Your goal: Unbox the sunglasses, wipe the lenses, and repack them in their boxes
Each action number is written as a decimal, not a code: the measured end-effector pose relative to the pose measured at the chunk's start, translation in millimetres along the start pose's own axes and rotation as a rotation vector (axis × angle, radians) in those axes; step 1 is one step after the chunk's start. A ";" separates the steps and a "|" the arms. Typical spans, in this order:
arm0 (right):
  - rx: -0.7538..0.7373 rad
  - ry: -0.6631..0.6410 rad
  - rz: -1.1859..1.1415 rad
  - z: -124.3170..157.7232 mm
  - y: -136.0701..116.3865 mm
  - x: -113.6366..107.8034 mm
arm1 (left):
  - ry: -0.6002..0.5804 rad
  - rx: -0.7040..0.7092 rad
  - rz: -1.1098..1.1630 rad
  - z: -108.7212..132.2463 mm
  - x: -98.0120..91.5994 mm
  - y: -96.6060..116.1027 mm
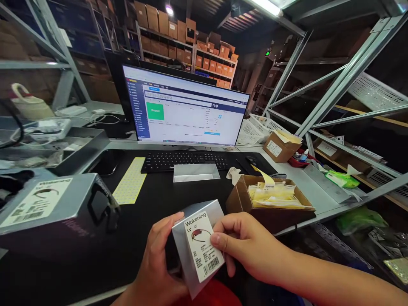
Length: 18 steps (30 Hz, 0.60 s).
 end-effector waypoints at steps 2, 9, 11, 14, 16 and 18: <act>-0.002 0.011 -0.004 0.6 0.6 -3.3 | 0.000 -0.010 -0.002 -0.5 0.3 -1.2; -0.019 -0.017 -0.030 0.0 -5.4 0.5 | 0.005 -0.036 -0.031 -2.7 -0.4 -1.1; -0.007 -0.020 -0.024 -1.2 -4.6 2.9 | 0.004 -0.027 -0.033 -2.6 -0.3 0.0; 0.013 -0.026 -0.029 -2.1 -1.7 6.0 | 0.001 -0.013 -0.028 -2.5 -0.4 1.1; 0.022 -0.021 -0.034 -1.6 -0.4 6.7 | -0.004 -0.004 -0.024 -2.8 -0.1 1.9; 0.041 -0.002 -0.033 -0.7 1.1 5.8 | -0.008 0.001 -0.028 -3.0 0.2 2.9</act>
Point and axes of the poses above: each hand's wrist, its own z-axis away from the middle knuckle, its own x-axis out of the palm, y = z × x, the point moved 10 cm from there along -z, towards the middle knuckle, and after that the axes turned 11 degrees about z, right-handed, at the moved point
